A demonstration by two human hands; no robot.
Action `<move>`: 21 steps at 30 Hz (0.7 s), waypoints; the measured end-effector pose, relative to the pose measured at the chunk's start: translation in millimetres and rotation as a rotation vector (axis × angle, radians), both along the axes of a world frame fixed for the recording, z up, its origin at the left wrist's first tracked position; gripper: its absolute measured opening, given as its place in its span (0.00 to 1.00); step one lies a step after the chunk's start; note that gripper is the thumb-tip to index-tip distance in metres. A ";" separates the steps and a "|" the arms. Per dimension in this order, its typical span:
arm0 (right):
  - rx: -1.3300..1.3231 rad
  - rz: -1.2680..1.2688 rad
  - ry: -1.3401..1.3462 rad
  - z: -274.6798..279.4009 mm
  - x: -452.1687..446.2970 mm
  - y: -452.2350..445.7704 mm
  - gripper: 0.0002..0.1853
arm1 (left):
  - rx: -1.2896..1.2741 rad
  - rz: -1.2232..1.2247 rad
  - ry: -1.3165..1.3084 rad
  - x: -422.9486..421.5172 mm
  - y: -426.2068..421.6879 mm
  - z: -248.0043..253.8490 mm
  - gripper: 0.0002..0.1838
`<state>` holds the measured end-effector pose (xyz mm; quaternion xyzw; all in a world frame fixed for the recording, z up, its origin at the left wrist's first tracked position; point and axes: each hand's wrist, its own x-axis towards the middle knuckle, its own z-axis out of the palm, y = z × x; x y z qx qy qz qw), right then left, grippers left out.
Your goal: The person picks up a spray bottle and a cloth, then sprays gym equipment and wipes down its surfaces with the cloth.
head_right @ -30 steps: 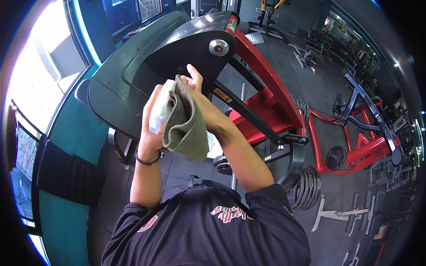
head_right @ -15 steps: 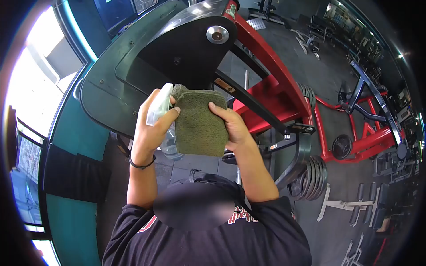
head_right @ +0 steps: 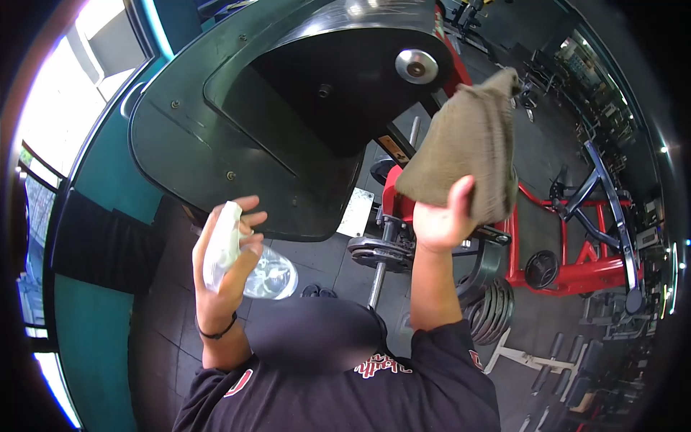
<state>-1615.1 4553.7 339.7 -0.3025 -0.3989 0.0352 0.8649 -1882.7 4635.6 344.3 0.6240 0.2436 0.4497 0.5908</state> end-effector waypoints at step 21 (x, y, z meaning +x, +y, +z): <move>-0.847 -1.353 -1.625 -124.0 32.5 174.9 0.32 | 0.037 0.048 0.090 -42.3 3.9 -71.2 0.26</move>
